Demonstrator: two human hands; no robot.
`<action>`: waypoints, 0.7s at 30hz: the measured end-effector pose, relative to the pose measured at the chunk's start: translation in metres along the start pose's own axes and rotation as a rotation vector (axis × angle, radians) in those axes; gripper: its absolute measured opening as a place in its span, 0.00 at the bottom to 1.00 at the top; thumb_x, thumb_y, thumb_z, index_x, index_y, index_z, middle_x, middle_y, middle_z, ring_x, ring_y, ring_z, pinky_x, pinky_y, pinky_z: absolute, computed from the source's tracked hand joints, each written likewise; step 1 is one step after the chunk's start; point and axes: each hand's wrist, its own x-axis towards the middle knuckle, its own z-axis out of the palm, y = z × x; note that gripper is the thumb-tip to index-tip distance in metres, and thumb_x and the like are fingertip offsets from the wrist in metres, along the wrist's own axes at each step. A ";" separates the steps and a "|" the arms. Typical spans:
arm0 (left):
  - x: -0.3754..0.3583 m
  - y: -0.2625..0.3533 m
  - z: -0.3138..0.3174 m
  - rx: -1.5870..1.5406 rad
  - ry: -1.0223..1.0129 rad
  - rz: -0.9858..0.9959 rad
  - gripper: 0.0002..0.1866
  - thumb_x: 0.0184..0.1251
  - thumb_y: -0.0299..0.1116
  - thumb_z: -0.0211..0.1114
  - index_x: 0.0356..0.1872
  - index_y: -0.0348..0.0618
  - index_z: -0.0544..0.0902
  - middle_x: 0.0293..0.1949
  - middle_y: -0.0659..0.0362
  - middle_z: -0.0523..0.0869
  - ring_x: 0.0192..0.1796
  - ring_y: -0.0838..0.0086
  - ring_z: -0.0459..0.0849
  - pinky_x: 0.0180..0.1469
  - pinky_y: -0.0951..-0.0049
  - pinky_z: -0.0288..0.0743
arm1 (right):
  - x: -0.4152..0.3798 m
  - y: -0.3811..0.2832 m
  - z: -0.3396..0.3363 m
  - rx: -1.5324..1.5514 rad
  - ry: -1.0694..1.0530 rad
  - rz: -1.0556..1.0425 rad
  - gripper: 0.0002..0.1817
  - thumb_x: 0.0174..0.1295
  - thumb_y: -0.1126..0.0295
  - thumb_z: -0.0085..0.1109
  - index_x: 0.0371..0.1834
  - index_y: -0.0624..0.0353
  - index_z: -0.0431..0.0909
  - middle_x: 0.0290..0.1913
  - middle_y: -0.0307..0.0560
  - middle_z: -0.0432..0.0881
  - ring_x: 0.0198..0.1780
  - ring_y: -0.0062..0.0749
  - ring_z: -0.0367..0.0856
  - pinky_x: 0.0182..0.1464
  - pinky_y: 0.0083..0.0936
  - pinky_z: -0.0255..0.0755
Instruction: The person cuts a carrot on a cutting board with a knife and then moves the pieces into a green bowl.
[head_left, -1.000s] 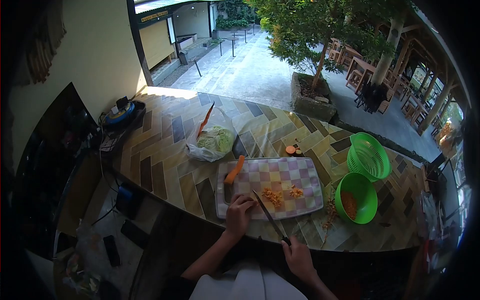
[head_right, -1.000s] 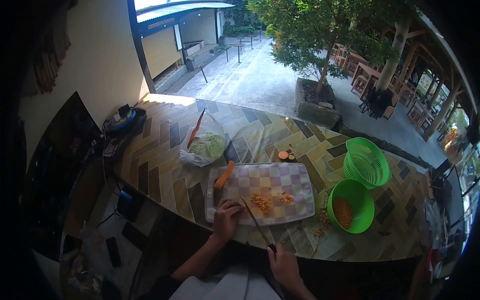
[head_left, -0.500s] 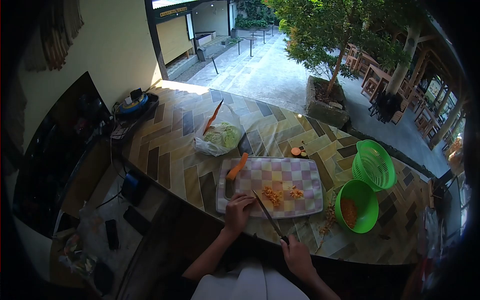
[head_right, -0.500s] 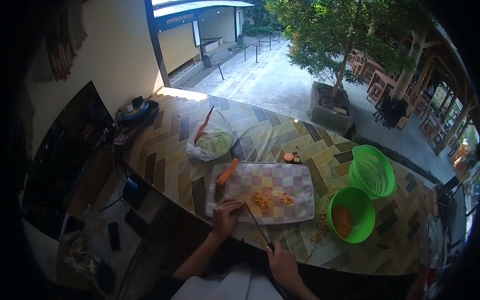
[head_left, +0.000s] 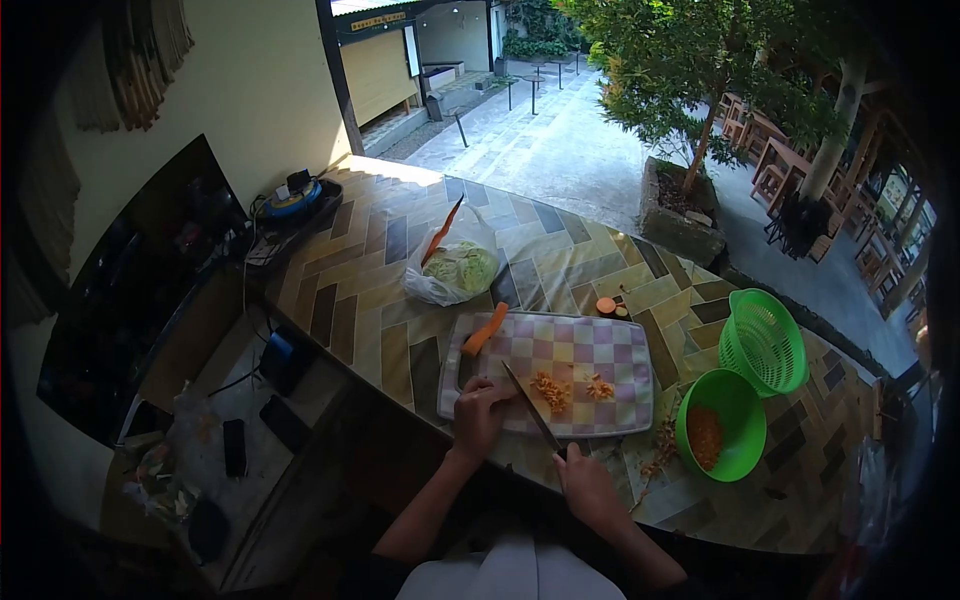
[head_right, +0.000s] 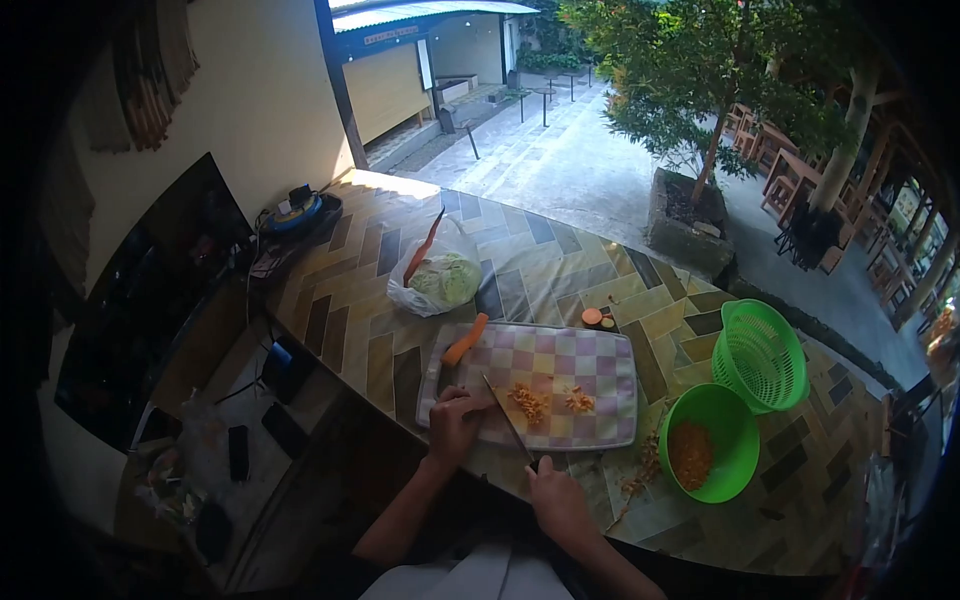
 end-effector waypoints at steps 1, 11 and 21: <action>0.000 -0.003 0.001 -0.011 0.027 0.016 0.09 0.54 0.23 0.71 0.37 0.41 0.91 0.33 0.50 0.88 0.44 0.58 0.87 0.47 0.62 0.81 | 0.000 0.004 0.000 0.030 0.006 -0.010 0.18 0.77 0.59 0.48 0.39 0.66 0.68 0.26 0.70 0.80 0.33 0.70 0.80 0.35 0.58 0.72; 0.001 -0.006 0.006 -0.082 0.068 -0.127 0.14 0.52 0.28 0.78 0.34 0.38 0.80 0.31 0.49 0.85 0.40 0.52 0.87 0.40 0.59 0.78 | -0.018 -0.006 0.001 0.008 -0.039 0.037 0.16 0.77 0.59 0.48 0.39 0.64 0.67 0.25 0.66 0.81 0.32 0.67 0.82 0.34 0.57 0.76; -0.002 -0.008 0.004 -0.002 0.019 -0.016 0.11 0.58 0.25 0.71 0.35 0.40 0.76 0.29 0.50 0.82 0.35 0.49 0.85 0.36 0.56 0.75 | 0.003 -0.025 0.005 -0.005 0.011 0.061 0.17 0.77 0.60 0.47 0.40 0.67 0.69 0.25 0.69 0.80 0.33 0.69 0.81 0.35 0.57 0.73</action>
